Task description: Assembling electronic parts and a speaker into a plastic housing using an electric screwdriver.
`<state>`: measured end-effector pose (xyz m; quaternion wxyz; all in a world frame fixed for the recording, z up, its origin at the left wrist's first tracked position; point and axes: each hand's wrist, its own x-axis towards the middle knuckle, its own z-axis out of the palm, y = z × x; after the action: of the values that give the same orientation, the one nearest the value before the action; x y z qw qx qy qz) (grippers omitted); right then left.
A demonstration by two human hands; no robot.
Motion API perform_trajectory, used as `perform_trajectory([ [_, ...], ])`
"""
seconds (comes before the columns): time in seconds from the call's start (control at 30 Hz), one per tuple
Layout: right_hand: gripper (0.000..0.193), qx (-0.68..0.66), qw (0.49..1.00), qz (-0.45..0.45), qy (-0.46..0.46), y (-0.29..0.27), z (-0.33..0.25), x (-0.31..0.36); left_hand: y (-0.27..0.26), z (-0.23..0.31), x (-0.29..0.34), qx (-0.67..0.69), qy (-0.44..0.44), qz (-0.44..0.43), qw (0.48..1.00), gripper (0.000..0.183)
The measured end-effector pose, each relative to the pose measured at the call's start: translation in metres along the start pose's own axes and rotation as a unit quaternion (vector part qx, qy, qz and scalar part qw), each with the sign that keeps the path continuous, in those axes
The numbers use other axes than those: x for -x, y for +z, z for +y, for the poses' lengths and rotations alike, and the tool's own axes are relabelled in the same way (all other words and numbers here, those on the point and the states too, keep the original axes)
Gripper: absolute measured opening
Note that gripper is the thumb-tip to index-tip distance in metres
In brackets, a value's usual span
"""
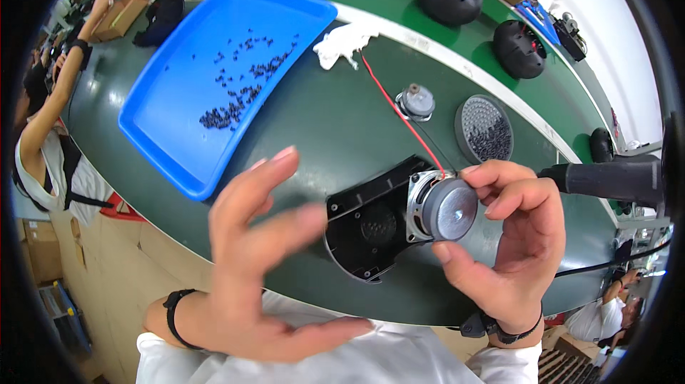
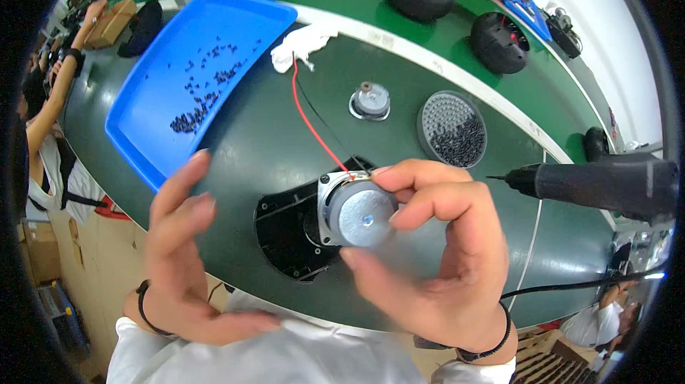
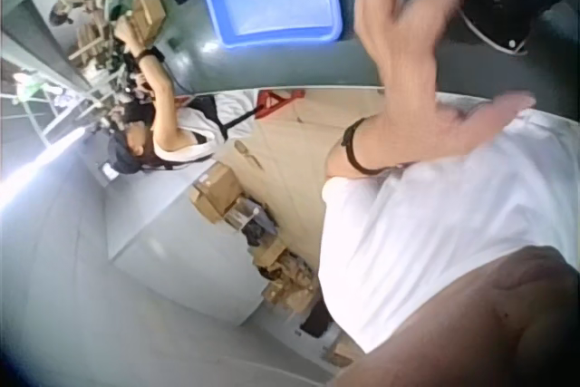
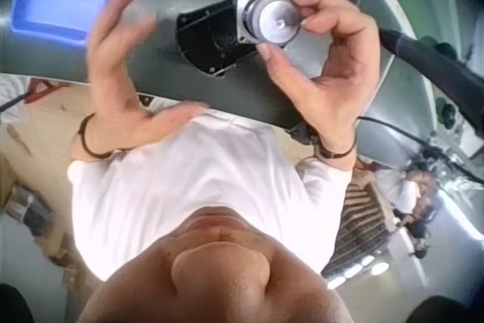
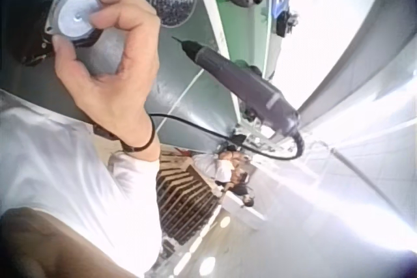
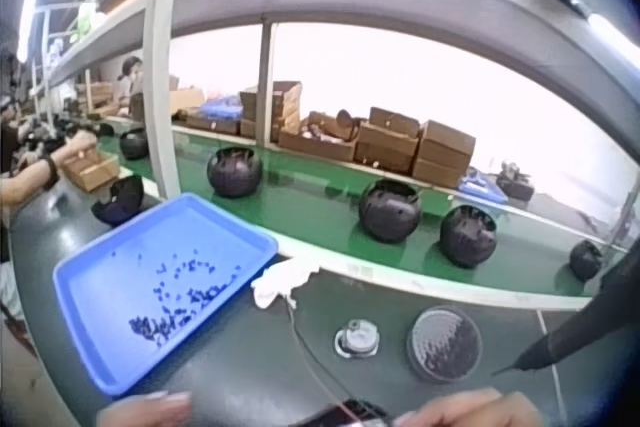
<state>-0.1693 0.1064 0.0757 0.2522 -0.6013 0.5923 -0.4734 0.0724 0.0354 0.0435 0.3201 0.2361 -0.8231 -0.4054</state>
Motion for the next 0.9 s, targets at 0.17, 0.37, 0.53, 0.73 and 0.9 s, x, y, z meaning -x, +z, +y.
perform_trajectory([
  [0.17,0.050,0.040,0.999,-0.012,0.024,0.002,-0.003,0.001,0.039,-0.033,0.005,0.060,-0.044,0.015,0.997,0.115],
  [0.37,0.045,0.057,0.993,-0.079,0.060,0.008,-0.008,0.006,0.047,-0.043,0.004,0.167,-0.022,0.021,0.986,0.104],
  [0.53,0.045,0.066,0.991,-0.094,0.073,0.015,-0.001,0.009,0.050,-0.048,0.002,0.189,-0.007,0.022,0.982,0.098],
  [0.73,0.040,0.092,0.987,-0.125,0.038,0.016,0.008,-0.001,0.046,-0.047,-0.003,0.216,-0.025,0.021,0.976,0.084],
  [0.9,0.039,0.101,0.984,-0.141,0.038,0.020,0.012,-0.003,0.042,-0.047,-0.006,0.085,0.040,-0.003,0.996,0.046],
])
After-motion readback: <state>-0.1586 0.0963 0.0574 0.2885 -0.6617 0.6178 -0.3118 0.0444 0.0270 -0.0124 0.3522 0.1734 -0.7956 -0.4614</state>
